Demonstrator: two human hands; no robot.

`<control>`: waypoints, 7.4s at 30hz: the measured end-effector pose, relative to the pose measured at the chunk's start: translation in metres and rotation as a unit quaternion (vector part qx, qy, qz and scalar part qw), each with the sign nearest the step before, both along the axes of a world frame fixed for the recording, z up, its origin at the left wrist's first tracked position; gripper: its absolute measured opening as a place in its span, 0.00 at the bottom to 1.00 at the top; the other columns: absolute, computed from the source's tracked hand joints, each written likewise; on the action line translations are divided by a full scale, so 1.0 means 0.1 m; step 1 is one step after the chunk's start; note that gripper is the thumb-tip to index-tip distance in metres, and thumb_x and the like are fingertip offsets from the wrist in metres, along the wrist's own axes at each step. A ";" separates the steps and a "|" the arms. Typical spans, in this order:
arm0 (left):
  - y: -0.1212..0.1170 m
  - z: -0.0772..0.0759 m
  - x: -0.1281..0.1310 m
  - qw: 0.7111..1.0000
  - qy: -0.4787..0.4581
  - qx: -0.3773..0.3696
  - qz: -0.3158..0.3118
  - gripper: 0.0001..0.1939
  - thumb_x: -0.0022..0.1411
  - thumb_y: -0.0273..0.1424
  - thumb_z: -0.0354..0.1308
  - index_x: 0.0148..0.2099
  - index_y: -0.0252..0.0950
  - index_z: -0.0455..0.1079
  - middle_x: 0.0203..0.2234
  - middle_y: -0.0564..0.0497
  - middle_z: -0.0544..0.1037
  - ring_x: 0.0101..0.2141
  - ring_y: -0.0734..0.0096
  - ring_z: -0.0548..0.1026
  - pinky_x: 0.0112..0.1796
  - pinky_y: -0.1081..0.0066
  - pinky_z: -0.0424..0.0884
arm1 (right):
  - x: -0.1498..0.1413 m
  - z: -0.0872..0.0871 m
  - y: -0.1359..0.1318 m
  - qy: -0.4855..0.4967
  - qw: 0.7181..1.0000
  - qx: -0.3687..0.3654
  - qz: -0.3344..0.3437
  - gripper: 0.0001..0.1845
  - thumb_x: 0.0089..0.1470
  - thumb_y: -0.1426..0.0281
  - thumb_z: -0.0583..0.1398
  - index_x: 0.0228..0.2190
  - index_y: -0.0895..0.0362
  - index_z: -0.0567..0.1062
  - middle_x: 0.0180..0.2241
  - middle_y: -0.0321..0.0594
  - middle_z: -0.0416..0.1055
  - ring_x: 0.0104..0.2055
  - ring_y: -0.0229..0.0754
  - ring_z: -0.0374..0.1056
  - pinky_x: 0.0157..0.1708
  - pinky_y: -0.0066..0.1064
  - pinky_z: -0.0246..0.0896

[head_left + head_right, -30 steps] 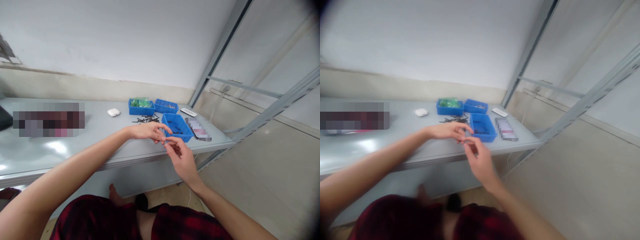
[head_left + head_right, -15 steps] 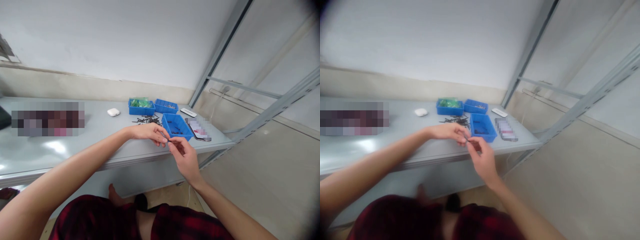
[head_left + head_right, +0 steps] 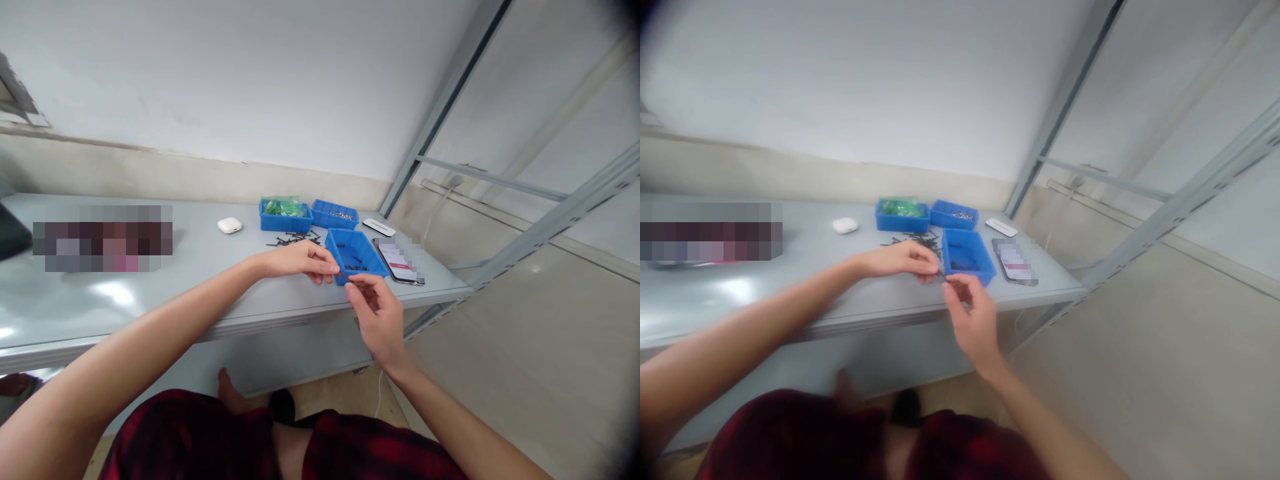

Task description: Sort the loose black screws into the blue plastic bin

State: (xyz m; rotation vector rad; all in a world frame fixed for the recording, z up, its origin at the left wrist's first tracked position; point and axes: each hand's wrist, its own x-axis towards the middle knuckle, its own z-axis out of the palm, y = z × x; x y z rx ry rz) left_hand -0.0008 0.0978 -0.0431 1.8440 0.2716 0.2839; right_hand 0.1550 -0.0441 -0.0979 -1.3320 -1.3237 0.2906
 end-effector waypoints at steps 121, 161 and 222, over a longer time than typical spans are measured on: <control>0.11 -0.08 0.00 0.997 -0.008 -0.046 -0.060 0.09 0.55 0.34 0.65 0.37 0.35 0.75 0.33 0.49 0.78 0.35 0.74 0.75 0.41 0.70 0.69 | 0.12 -0.05 0.04 -0.129 0.991 -0.044 0.001 0.13 0.59 0.60 0.55 0.42 0.53 0.73 0.36 0.41 0.76 0.36 0.44 0.71 0.39 0.39 0.67; 0.11 -0.12 0.01 0.997 -0.003 -0.063 -0.041 0.16 0.53 0.35 0.67 0.44 0.38 0.76 0.36 0.47 0.80 0.36 0.70 0.77 0.41 0.69 0.70 | 0.11 -0.03 0.03 -0.081 0.996 -0.039 -0.029 0.12 0.57 0.59 0.56 0.35 0.54 0.74 0.26 0.37 0.73 0.28 0.41 0.69 0.31 0.33 0.64; -0.22 -0.52 0.05 0.883 -0.238 -0.200 0.351 0.16 0.49 0.39 0.67 0.36 0.32 0.76 0.31 0.47 0.78 0.30 0.71 0.72 0.31 0.73 0.66 | -0.44 -0.05 0.81 0.136 0.986 -0.039 0.085 0.12 0.54 0.61 0.55 0.39 0.52 0.66 0.28 0.36 0.70 0.29 0.40 0.69 0.27 0.30 0.64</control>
